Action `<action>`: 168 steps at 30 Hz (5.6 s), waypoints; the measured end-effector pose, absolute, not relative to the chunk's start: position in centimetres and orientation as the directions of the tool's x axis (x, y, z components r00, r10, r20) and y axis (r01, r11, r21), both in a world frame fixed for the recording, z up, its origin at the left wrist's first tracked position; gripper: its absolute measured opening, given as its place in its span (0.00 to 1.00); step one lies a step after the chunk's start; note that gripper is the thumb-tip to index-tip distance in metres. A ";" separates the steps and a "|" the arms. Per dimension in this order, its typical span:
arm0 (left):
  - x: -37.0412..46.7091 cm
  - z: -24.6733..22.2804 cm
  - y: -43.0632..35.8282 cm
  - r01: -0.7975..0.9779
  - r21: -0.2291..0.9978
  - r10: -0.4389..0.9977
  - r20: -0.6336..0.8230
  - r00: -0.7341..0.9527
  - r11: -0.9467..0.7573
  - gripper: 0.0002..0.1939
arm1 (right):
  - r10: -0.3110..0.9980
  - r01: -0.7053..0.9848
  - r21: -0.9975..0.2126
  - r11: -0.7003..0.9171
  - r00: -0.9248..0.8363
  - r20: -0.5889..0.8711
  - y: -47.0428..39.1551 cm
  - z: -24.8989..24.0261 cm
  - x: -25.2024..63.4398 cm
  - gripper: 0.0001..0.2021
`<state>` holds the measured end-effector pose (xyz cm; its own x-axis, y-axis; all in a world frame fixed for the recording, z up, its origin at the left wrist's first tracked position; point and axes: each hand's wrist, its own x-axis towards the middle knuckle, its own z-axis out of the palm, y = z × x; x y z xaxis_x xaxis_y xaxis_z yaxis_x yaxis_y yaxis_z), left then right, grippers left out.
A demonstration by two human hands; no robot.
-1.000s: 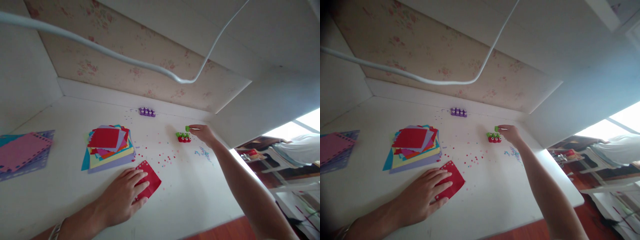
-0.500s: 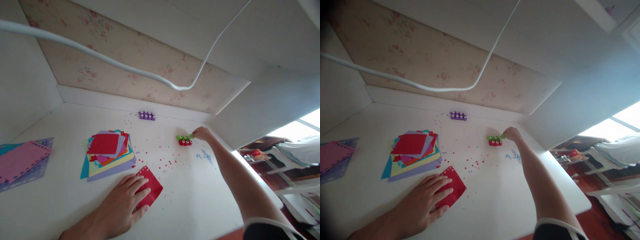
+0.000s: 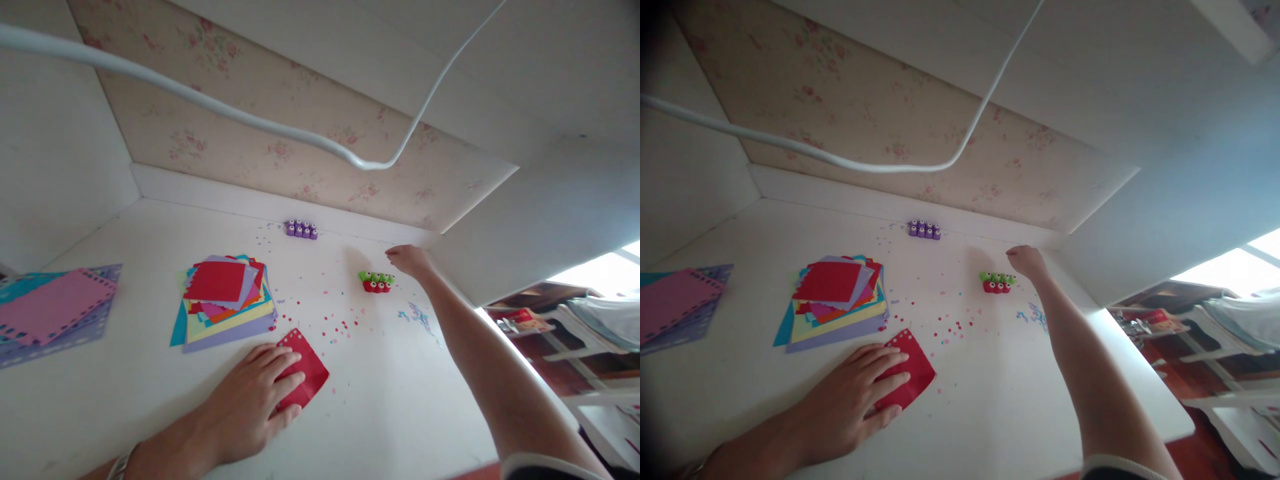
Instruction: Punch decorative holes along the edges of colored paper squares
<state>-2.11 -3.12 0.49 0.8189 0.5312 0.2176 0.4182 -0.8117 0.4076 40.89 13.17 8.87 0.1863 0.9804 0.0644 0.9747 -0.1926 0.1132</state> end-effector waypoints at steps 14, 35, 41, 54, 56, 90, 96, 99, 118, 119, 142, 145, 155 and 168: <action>-2.5 1.0 -2.6 0.550 0.416 0.679 0.296 0.671 -0.725 0.15 | 0.990 0.984 -0.111 0.139 -0.135 0.050 22.5 4.1 24.7 0.25; -3.1 -0.1 -0.9 0.659 0.471 0.808 0.299 0.507 -0.587 0.14 | 0.988 0.683 -0.720 0.124 -0.152 0.026 5.8 2.1 23.8 0.13; -1.9 0.2 -1.5 0.753 0.369 0.837 0.283 0.468 -0.545 0.29 | 0.990 0.365 -0.923 0.120 -0.107 0.087 -1.4 0.2 21.7 0.13; -2.8 0.8 0.2 0.551 0.773 0.910 0.079 0.408 -0.314 0.19 | 0.978 0.337 -0.919 0.206 -0.047 0.202 -2.5 -0.1 20.9 0.11; -2.9 1.1 0.4 0.537 0.802 0.918 0.034 0.396 -0.261 0.23 | 0.977 0.333 -0.919 0.211 -0.057 0.204 -2.5 -0.2 20.9 0.12; -3.0 1.1 0.6 0.463 0.867 0.907 -0.033 0.420 -0.183 0.29 | 0.940 0.488 -0.804 0.340 -0.148 0.308 -2.8 0.1 20.4 0.08; -2.9 1.1 0.6 0.467 0.861 0.909 -0.012 0.416 -0.202 0.21 | 0.930 0.494 -0.788 0.367 -0.183 0.318 -2.7 0.7 20.2 0.09; -3.0 1.1 0.5 0.470 0.858 0.910 -0.008 0.415 -0.207 0.18 | 0.927 0.488 -0.788 0.375 -0.190 0.323 -2.7 0.9 20.1 0.08; -3.0 0.5 0.4 0.480 0.832 0.896 0.046 0.442 -0.280 0.25 | 0.899 0.488 -0.755 0.437 -0.268 0.347 -2.9 0.6 20.1 0.08; -3.0 0.5 0.3 0.491 0.818 0.890 0.052 0.453 -0.298 0.24 | 0.899 0.488 -0.756 0.435 -0.271 0.343 -2.9 0.6 20.1 0.08; -2.7 0.5 -5.0 0.433 0.399 0.558 0.287 0.779 -0.809 0.19 | 0.929 0.599 -0.783 0.168 -0.362 -0.077 -1.3 3.3 19.4 0.10; -2.6 0.2 -5.2 0.448 0.394 0.570 0.286 0.770 -0.802 0.18 | 0.912 0.589 -0.795 0.143 -0.390 -0.124 -1.0 3.5 19.6 0.10; -2.7 -0.4 -5.5 0.448 0.362 0.558 0.299 0.774 -0.817 0.19 | 0.876 0.640 -0.764 0.077 -0.410 -0.254 -0.3 4.8 19.9 0.09; -2.5 -0.2 -5.4 0.444 0.353 0.552 0.315 0.772 -0.824 0.19 | 0.847 0.741 -0.666 -0.084 -0.300 -0.439 0.9 5.6 19.6 0.09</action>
<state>-2.55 -5.40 -0.21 0.7722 0.5515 0.3154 0.4442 -0.8236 0.3525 19.62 0.88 5.56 -0.2997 0.8468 -0.4395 0.7410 -0.0836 -0.6663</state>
